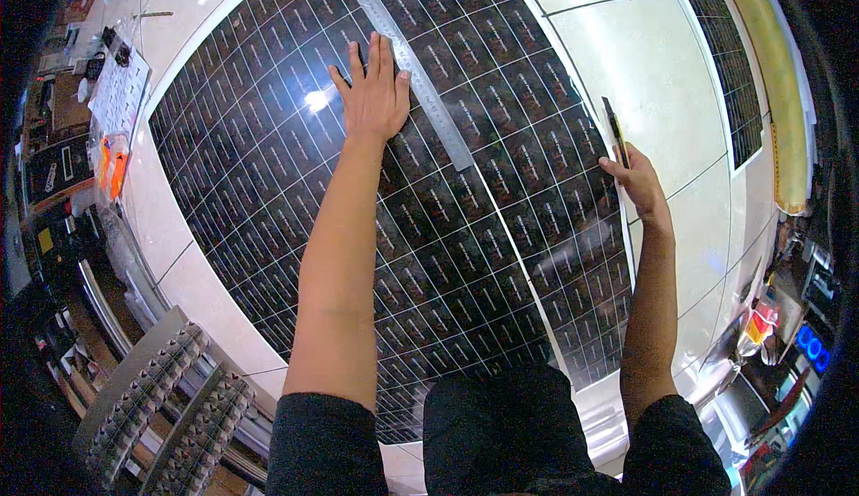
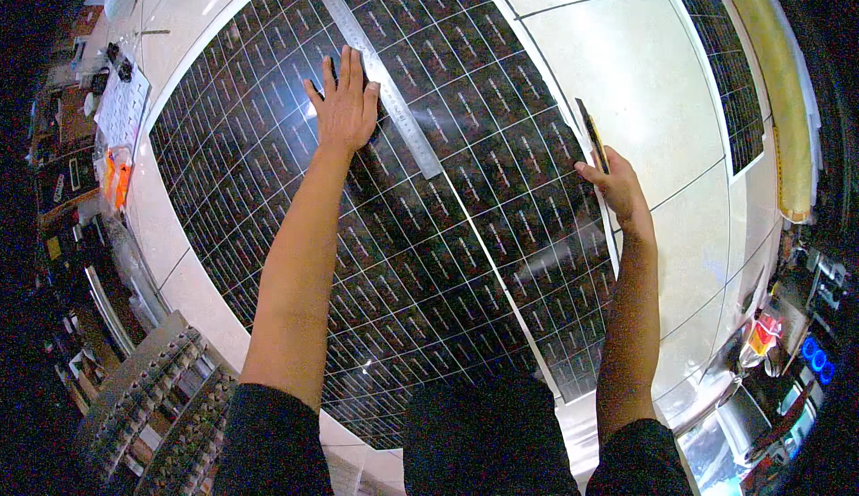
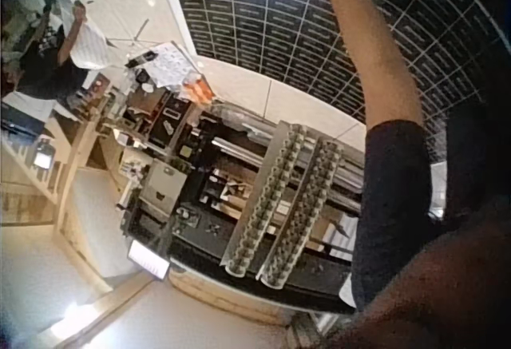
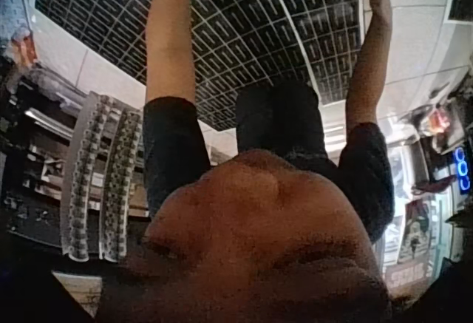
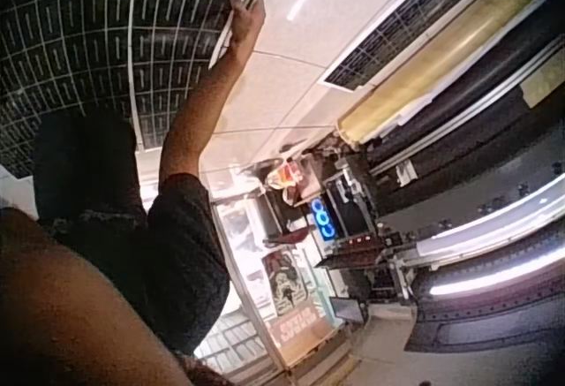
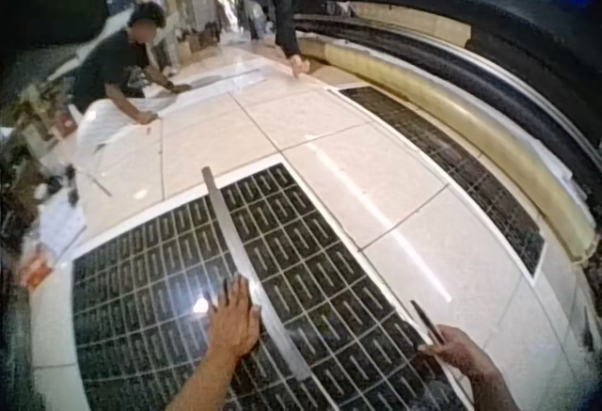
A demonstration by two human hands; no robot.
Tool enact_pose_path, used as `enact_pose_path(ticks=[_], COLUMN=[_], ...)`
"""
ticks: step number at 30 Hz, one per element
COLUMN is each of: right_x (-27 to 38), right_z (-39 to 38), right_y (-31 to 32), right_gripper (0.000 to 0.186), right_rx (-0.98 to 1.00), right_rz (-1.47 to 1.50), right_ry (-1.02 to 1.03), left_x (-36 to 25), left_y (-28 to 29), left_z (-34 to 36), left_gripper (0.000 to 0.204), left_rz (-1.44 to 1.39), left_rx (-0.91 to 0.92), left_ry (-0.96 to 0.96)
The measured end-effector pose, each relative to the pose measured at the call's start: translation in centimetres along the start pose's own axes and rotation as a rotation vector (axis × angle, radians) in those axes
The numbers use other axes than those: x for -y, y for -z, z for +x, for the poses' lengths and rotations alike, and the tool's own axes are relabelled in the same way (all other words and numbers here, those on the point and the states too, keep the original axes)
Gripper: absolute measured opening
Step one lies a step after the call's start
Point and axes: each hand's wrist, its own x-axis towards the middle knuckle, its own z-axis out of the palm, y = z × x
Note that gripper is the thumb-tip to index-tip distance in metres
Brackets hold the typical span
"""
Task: Cutting a large sheet of printed labels or stickers using a ruler and a utility knife on the floor.
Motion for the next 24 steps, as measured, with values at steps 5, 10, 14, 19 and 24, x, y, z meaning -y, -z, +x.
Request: enact_pose_path(ticks=[5,10,14,19,24], right_x=[-1.6,1.1,4.0,4.7,5.6], right_z=[0.3,-1.8,-4.7,-3.4,-3.5], right_y=[-0.9,-4.9,-14.2,-20.7,-20.6], right_gripper=[0.037,0.041,0.039,0.038,0.048], right_rx=[-0.094,-0.61,-0.193,-0.267,-0.236], right_rz=[-0.011,-0.487,-0.309,-0.321,-0.493], right_ry=[0.102,0.277,0.384,0.383,0.161], left_x=[-0.1,-0.5,-0.5,-0.4,3.7], left_y=[0.1,0.8,0.9,1.4,5.2], left_z=[-0.1,-0.1,0.1,0.0,5.7], left_gripper=[0.064,0.064,0.066,0.065,0.036], left_rz=[-0.003,0.009,-0.012,-0.095,-0.188], left_rx=[0.013,0.036,0.059,-0.004,0.126], left_ry=[0.002,0.024,0.05,0.033,-0.145])
